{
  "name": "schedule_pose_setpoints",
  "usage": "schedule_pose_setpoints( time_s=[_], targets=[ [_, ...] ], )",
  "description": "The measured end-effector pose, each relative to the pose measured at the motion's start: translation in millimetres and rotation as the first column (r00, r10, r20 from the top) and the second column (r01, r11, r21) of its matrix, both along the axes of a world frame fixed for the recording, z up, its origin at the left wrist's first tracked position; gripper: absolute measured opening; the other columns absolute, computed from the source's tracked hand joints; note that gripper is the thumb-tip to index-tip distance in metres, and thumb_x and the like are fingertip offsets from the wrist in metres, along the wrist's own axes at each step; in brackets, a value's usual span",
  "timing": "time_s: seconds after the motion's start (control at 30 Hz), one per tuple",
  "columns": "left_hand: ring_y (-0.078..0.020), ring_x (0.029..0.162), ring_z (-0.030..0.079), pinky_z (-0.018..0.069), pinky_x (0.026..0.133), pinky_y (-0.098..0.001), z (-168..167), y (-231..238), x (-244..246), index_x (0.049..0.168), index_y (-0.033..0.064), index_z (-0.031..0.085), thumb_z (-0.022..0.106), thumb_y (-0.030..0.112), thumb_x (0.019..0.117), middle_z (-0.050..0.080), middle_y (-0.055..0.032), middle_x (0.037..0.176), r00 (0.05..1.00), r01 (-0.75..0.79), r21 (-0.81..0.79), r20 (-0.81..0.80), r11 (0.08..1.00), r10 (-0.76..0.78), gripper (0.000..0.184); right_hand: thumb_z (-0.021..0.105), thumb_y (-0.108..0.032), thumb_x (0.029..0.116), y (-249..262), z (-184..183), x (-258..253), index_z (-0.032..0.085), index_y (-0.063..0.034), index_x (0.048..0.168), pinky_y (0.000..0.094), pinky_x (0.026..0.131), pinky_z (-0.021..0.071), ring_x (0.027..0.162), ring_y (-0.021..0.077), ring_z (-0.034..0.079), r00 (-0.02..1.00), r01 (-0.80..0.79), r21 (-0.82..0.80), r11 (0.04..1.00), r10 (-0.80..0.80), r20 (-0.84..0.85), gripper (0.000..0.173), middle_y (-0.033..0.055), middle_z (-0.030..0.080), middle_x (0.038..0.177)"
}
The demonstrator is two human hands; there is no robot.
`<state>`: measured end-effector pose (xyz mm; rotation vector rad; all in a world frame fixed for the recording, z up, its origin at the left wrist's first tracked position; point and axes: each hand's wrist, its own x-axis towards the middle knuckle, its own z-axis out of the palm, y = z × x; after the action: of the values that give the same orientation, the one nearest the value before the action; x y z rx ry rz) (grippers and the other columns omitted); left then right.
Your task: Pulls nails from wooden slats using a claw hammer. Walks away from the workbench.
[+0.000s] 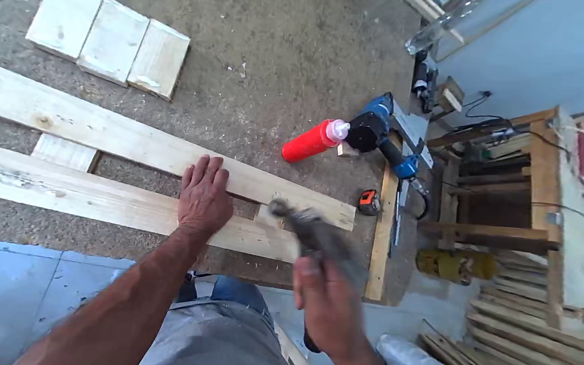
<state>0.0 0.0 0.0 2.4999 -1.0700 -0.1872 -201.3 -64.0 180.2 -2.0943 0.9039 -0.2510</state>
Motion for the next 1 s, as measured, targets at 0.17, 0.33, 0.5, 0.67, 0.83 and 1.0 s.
schedule_pose_setpoints(
  time_s=[0.17,0.33,0.5,0.67,0.83,1.0],
  targets=[
    [-0.0243,0.151,0.036,0.0274,0.123,-0.0520,0.8,2.0,-0.4,0.119,0.0159,0.067,0.053,0.028,0.0916,0.050,0.0002,0.156,1.000,-0.006,0.015,0.016,1.000,0.006,0.033,0.033,-0.059,0.1074,16.6,-47.8,-33.7,0.065,-0.0059,0.096,0.0343,0.053,0.0569,0.057,0.0129,0.064,0.992,0.029,-0.034,0.999,-0.024,0.120,0.063,0.0024,0.062,0.065],
    [-0.0245,0.152,0.035,0.0265,0.124,-0.0518,-0.1,2.4,3.6,0.118,0.0153,0.068,0.053,0.028,0.0916,0.049,0.0004,0.157,1.000,-0.002,0.034,0.010,0.999,0.002,0.033,0.038,-0.055,0.1064,9.6,-54.8,-31.0,0.068,-0.0019,0.110,0.0444,0.063,0.0571,0.068,0.0219,0.067,0.900,-0.010,0.061,0.998,0.035,-0.434,0.061,0.0086,0.066,0.076],
    [-0.0254,0.151,0.037,0.0302,0.122,-0.0537,-3.6,2.3,0.4,0.117,0.0168,0.070,0.055,0.030,0.0901,0.050,0.0010,0.156,0.999,-0.014,0.011,0.035,1.000,0.014,0.033,0.037,-0.053,0.1071,8.3,-87.1,-64.2,0.067,-0.0003,0.121,0.0477,0.072,0.0599,0.079,0.0268,0.072,0.917,-0.066,0.004,0.998,0.062,-0.394,0.063,0.0154,0.072,0.088],
    [-0.0214,0.141,0.051,0.0428,0.117,-0.0483,40.7,39.8,29.8,0.139,0.0066,0.061,0.063,0.010,0.0950,0.059,-0.0076,0.147,0.842,-0.211,-0.309,-0.539,0.927,0.012,0.044,0.044,-0.055,0.1046,-23.8,-64.2,-53.2,0.067,0.0042,0.114,0.0602,0.073,0.0563,0.080,0.0392,0.070,0.787,-0.111,0.185,0.977,0.200,-0.583,0.064,0.0218,0.069,0.083],
    [-0.0210,0.136,0.057,0.0458,0.115,-0.0494,57.8,138.6,99.7,0.131,0.0056,0.065,0.058,0.015,0.0993,0.063,-0.0088,0.142,0.900,-0.376,-0.247,-0.326,0.893,0.289,0.034,0.044,-0.057,0.1035,-33.9,-42.4,-28.5,0.066,-0.0035,0.107,0.0505,0.056,0.0569,0.057,0.0256,0.066,0.858,-0.134,0.152,0.979,0.192,-0.476,0.058,0.0085,0.064,0.067],
    [-0.0357,0.150,0.037,0.0309,0.122,-0.0587,28.4,190.5,124.5,0.131,0.0078,0.065,0.063,0.043,0.0956,0.052,-0.0138,0.152,0.991,-0.080,0.046,-0.104,0.996,0.085,0.050,0.042,-0.062,0.1025,-3.5,-34.0,46.2,0.064,-0.0091,0.108,0.0415,0.052,0.0553,0.056,0.0175,0.061,0.868,-0.191,0.281,0.941,0.296,-0.399,0.058,0.0020,0.060,0.069]
  ],
)
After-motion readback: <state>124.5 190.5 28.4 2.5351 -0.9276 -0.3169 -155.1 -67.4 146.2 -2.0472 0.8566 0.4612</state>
